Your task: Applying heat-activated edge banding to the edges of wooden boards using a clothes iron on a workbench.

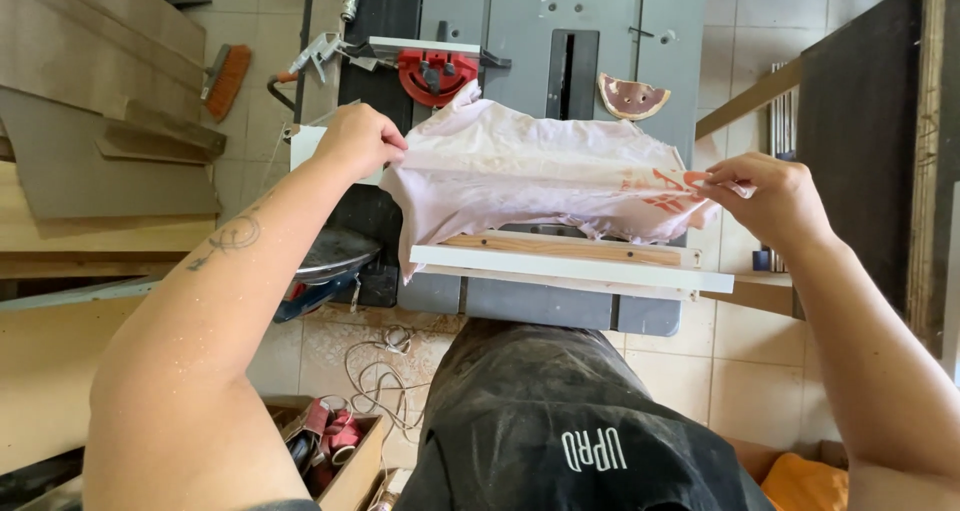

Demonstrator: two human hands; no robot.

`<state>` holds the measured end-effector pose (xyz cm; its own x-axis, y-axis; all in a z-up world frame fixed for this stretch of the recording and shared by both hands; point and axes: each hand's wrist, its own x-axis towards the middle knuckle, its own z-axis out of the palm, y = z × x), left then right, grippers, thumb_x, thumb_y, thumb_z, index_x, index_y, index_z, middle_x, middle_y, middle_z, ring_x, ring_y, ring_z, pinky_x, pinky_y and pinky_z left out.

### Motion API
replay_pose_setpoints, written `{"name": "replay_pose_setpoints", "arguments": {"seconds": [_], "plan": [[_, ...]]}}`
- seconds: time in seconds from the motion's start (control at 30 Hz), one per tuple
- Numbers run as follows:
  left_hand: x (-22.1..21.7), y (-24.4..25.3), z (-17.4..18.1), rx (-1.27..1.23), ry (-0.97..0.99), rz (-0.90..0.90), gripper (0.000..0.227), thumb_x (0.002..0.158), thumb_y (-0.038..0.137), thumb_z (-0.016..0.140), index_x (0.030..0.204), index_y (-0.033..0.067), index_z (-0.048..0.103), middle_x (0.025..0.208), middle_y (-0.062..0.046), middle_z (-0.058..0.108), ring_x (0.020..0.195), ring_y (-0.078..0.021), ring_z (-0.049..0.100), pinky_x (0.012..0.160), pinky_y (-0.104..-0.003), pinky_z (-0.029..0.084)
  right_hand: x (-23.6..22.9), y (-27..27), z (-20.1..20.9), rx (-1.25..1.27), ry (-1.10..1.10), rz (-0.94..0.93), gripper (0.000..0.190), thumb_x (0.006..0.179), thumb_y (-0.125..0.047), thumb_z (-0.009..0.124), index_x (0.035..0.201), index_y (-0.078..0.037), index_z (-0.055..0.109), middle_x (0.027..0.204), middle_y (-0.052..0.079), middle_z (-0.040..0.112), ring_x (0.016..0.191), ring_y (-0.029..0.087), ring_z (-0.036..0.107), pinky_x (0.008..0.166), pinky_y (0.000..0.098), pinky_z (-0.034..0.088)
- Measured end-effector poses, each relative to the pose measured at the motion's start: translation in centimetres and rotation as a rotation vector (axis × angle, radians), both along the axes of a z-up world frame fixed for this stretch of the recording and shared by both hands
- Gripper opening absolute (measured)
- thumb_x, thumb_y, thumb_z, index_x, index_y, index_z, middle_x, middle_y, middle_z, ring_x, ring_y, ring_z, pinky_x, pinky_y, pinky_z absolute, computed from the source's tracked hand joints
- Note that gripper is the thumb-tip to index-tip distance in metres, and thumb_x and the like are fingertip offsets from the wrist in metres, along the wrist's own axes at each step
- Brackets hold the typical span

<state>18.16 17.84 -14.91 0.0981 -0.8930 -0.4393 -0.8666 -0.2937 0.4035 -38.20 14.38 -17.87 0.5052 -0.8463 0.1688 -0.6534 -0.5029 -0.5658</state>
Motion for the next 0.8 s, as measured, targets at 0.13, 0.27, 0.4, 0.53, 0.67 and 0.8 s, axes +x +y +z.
{"name": "replay_pose_setpoints", "arguments": {"seconds": [0.13,0.27,0.4,0.53,0.67,0.8], "plan": [[-0.2,0.1,0.7,0.018,-0.036,0.031,0.009,0.081,0.007,0.086,0.087,0.0144,0.085,0.094,-0.002,0.081,0.106,-0.0195,0.072,0.088,-0.038,0.061,1.0,0.2,1.2,0.151,-0.010,-0.105,0.012,0.095,-0.011,0.088,0.103,-0.007,0.081,0.099,0.004,0.078,0.086,0.016,0.069,0.085,0.0275,0.055],[1.5,-0.5,-2.2,-0.107,-0.131,-0.112,0.023,0.072,0.020,0.090,0.094,0.0193,0.085,0.091,-0.003,0.081,0.089,-0.0245,0.072,0.083,-0.039,0.056,1.9,-0.4,3.6,0.562,-0.016,-0.427,0.071,0.081,-0.027,0.088,0.139,-0.002,0.056,0.133,0.014,0.070,0.122,0.025,0.067,0.098,0.0390,0.053],[0.3,0.5,-2.8,-0.280,-0.246,-0.262,0.021,0.078,0.023,0.091,0.097,0.0201,0.082,0.095,-0.007,0.076,0.097,-0.0329,0.074,0.088,-0.044,0.060,-1.7,0.4,-1.2,0.676,-0.117,-0.377,0.086,0.078,-0.015,0.091,0.149,0.015,0.051,0.146,0.037,0.056,0.136,0.045,0.055,0.111,0.0513,0.047],[-4.1,2.0,-0.8,-0.467,-0.171,-0.521,0.013,0.082,0.015,0.085,0.091,0.0223,0.080,0.097,-0.007,0.074,0.099,-0.0326,0.071,0.089,-0.042,0.057,-1.7,1.8,-3.2,0.797,-0.227,-0.398,0.038,0.091,-0.015,0.084,0.123,0.005,0.075,0.117,0.020,0.075,0.114,0.029,0.068,0.104,0.0445,0.053],[-6.1,2.2,-0.5,-0.345,-0.187,-0.599,0.017,0.089,0.012,0.079,0.099,0.0244,0.084,0.099,-0.003,0.077,0.095,-0.0252,0.072,0.089,-0.037,0.054,-2.7,2.3,-4.3,0.894,-0.499,-0.397,0.019,0.104,-0.022,0.074,0.111,-0.004,0.071,0.093,0.001,0.068,0.090,0.013,0.068,0.095,0.0348,0.056],[-6.1,1.9,-0.3,-0.292,-0.209,-0.615,0.015,0.089,0.013,0.078,0.099,0.0234,0.085,0.099,-0.001,0.078,0.093,-0.0238,0.073,0.087,-0.037,0.055,-4.1,4.4,-2.8,0.973,-0.704,-0.426,0.021,0.109,-0.025,0.067,0.106,-0.005,0.068,0.080,0.003,0.069,0.068,0.013,0.071,0.066,0.0285,0.059]]}}
